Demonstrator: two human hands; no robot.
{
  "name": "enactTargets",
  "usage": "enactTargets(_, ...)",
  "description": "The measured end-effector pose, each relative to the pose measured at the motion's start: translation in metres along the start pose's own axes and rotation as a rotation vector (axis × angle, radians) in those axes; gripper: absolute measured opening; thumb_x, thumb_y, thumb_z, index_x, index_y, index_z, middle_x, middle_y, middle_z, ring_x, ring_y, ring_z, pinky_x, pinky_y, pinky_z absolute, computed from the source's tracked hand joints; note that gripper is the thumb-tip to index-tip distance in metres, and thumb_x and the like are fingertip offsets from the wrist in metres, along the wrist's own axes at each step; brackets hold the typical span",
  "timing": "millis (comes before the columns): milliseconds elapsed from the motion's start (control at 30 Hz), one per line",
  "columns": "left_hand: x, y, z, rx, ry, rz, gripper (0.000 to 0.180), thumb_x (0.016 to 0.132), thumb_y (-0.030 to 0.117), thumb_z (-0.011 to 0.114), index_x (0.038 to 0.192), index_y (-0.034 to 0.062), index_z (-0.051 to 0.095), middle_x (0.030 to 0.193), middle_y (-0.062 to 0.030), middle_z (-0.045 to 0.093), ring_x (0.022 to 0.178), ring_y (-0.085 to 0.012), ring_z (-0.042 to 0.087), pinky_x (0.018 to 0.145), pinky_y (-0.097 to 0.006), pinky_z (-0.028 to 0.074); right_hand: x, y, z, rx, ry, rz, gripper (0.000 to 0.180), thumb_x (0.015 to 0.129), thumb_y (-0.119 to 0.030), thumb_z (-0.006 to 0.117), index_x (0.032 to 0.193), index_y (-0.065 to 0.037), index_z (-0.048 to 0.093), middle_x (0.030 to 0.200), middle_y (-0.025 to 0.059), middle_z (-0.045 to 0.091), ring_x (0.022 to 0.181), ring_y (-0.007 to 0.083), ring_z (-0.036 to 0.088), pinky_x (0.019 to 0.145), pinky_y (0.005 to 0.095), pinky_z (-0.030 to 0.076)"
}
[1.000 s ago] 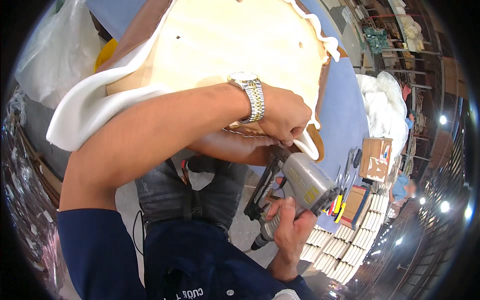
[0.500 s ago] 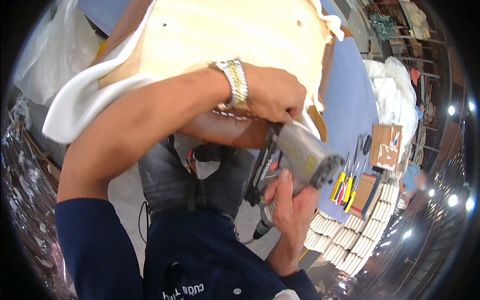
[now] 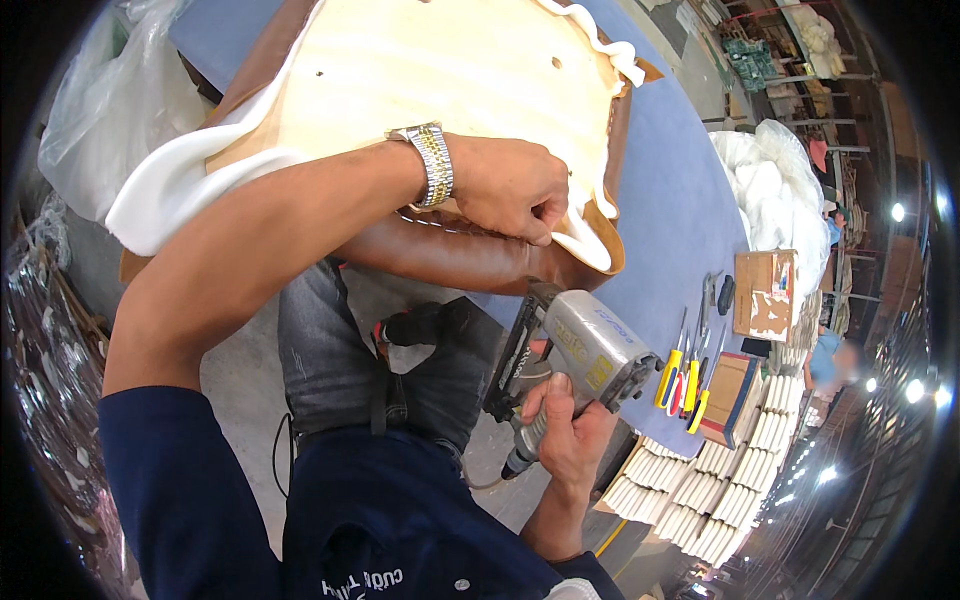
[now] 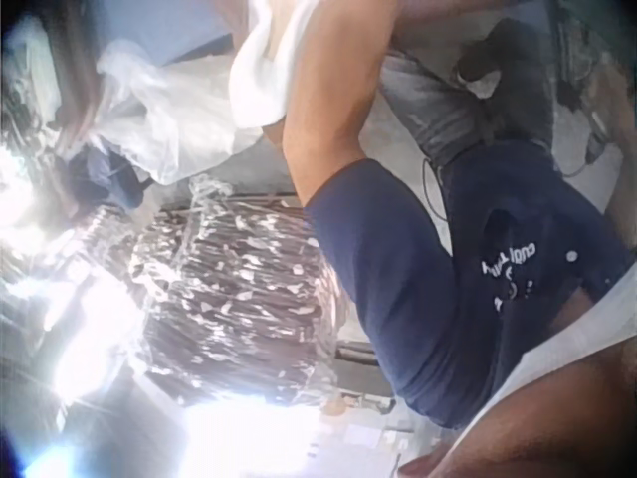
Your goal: The person staples fabric onto a curved furniture frame using a pneumatic staple gun and a yellow-handled tool. They repeatedly pull the fabric taut, fire staples along the edge, and use the tool to tuck and adjust the material. The person works around the perimeter of the frame, securing the fabric in place.
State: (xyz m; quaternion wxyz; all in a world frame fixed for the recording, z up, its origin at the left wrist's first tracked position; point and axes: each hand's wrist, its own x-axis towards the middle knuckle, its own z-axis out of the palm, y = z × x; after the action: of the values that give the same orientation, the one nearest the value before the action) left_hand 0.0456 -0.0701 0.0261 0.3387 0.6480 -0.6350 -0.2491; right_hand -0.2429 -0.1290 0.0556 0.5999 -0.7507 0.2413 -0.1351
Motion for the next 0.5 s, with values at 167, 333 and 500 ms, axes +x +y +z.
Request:
enactTargets(167, -0.002, -0.002, 0.002, -0.061, -0.009, 0.003, 0.014, 0.083, 0.017, 0.074, 0.083, 0.0024, 0.073, 0.079, -0.0148, 0.072, 0.072, -0.0304, 0.068, 0.068, -0.040, 0.052, 0.016, -0.011, 0.015, -0.069, -0.004, 0.052, 0.040, 0.099, 0.003, 0.054, 0.139, 0.007, 0.047, 0.119, 0.0167, 0.068, 0.064, 0.0084, 0.059, 0.055, 0.0233, 0.050)
enactTargets(333, -0.004, -0.001, 0.005, -0.080, 0.002, 0.024, 0.013, 0.084, 0.015, 0.074, 0.081, 0.0023, 0.073, 0.078, -0.0152, 0.071, 0.074, -0.0313, 0.068, 0.070, -0.041, 0.052, 0.027, -0.027, 0.025, -0.117, 0.000, 0.112, 0.038, 0.101, 0.001, 0.051, 0.138, 0.007, 0.047, 0.116, 0.0164, 0.068, 0.060, 0.0087, 0.057, 0.053, 0.0236, 0.048)
enactTargets(500, 0.000, -0.002, 0.010, -0.002, -0.016, 0.068, 0.013, 0.085, 0.015, 0.073, 0.082, 0.0022, 0.073, 0.080, -0.0156, 0.070, 0.075, -0.0327, 0.067, 0.071, -0.041, 0.052, 0.028, -0.032, 0.028, -0.151, 0.022, 0.176, 0.036, 0.100, 0.000, 0.055, 0.135, 0.007, 0.048, 0.105, 0.0116, 0.068, 0.061, 0.0078, 0.058, 0.051, 0.0234, 0.047)
